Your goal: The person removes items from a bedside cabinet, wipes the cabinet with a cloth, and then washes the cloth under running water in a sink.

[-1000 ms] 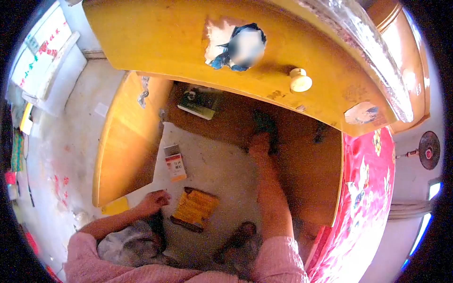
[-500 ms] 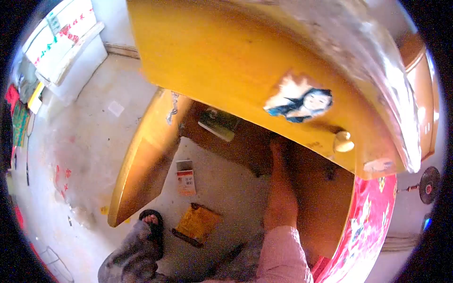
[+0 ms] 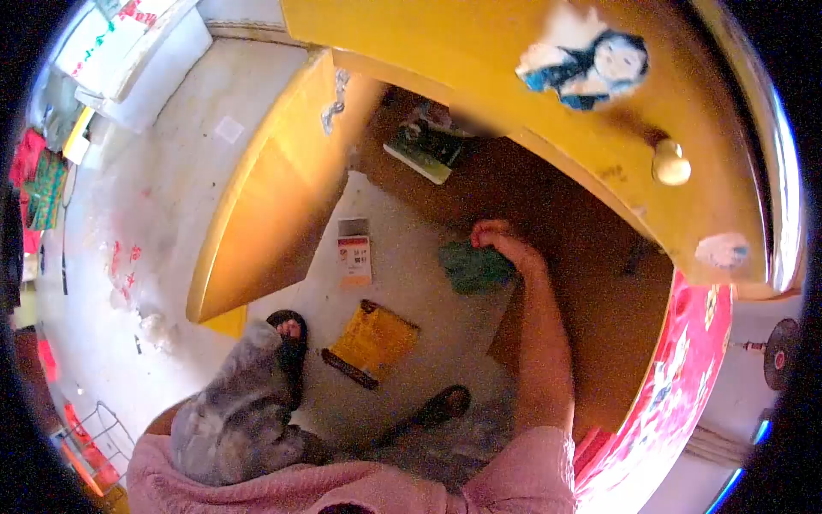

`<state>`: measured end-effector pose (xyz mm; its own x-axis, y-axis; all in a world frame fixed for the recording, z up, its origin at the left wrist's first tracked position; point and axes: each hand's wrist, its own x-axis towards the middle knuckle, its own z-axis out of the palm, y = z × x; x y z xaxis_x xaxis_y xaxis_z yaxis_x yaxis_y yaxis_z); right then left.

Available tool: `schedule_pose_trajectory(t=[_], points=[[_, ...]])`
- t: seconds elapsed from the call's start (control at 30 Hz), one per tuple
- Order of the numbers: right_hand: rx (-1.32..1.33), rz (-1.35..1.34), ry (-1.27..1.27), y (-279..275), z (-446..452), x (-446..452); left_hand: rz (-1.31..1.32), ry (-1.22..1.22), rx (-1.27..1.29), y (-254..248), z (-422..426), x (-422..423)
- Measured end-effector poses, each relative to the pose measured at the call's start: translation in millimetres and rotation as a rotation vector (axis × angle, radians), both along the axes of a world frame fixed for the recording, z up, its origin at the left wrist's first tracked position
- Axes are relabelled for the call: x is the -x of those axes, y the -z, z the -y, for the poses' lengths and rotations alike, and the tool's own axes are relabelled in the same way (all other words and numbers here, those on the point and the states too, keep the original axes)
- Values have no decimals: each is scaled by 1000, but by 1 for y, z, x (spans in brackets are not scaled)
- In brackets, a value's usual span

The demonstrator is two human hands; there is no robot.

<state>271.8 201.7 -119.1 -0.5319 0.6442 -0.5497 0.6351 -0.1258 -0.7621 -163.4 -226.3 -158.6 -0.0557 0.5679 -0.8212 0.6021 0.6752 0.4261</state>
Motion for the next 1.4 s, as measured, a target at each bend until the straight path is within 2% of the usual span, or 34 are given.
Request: schedule_pose_trajectory(t=[0.03, 0.07, 0.17, 0.27, 0.3, 0.37, 0.4, 0.47, 0.53, 0.57, 0.7, 0.77, 0.83, 0.9, 1.0, 1.1, 1.13, 1.17, 1.23, 1.27, 1.33, 1.37, 1.4], points=[[64, -45, -2, -12, 6, 0, -25, 105, -17, -8, -16, 0], [-34, 75, -126, -25, 18, 15, -57, 224, -31, -15, -34, -4], [-248, 610, -450, -43, 62, 57, -136, 429, -135, -31, -90, -35], [-340, 751, -799, -21, 110, 66, -24, 34, -370, -4, -126, -78], [-315, 719, -816, -12, 127, 66, 37, -110, -475, 12, -134, -93], [-222, 691, -772, 4, 163, 73, -32, -157, -513, 41, -167, -109], [-153, 693, -710, 10, 181, 78, -165, -197, -557, 64, -180, -120], [-234, 496, -521, 37, 215, 75, -431, -282, -670, 103, -214, -131], [-372, 647, -417, 68, 248, 69, -268, -348, -545, 107, -232, -128], [-347, 636, -392, 69, 255, 70, -185, -378, -480, 108, -240, -128], [-269, 603, -310, 78, 262, 76, -273, -324, -395, 86, -256, -133], [-252, 590, -275, 86, 257, 78, -63, -423, -389, 137, -258, -123], [-94, 535, -273, 60, 245, 82, 203, -455, -329, 176, -258, -106], [-10, 453, -279, 43, 238, 77, 80, -336, -429, 187, -254, -99], [-15, 344, -354, 27, 238, 67, 161, -154, -563, 180, -241, -104], [-9, 344, -444, 11, 235, 65, 59, -352, -462, 133, -240, -140], [34, 336, -466, 11, 234, 64, -149, -191, -455, 140, -245, -146], [75, 328, -489, 5, 231, 63, -169, -141, -400, 142, -248, -149], [117, 250, -244, -12, 231, 55, -211, -45, -294, 147, -259, -156], [138, 203, -122, -21, 232, 53, 8, 48, -245, 102, -264, -154], [194, 93, 125, -28, 231, 45, -178, 269, -541, 123, -250, -166], [217, 37, 249, -30, 228, 40, -146, 235, -621, 121, -252, -171], [213, 45, 255, -30, 226, 33, -113, 205, -700, 119, -255, -176]])
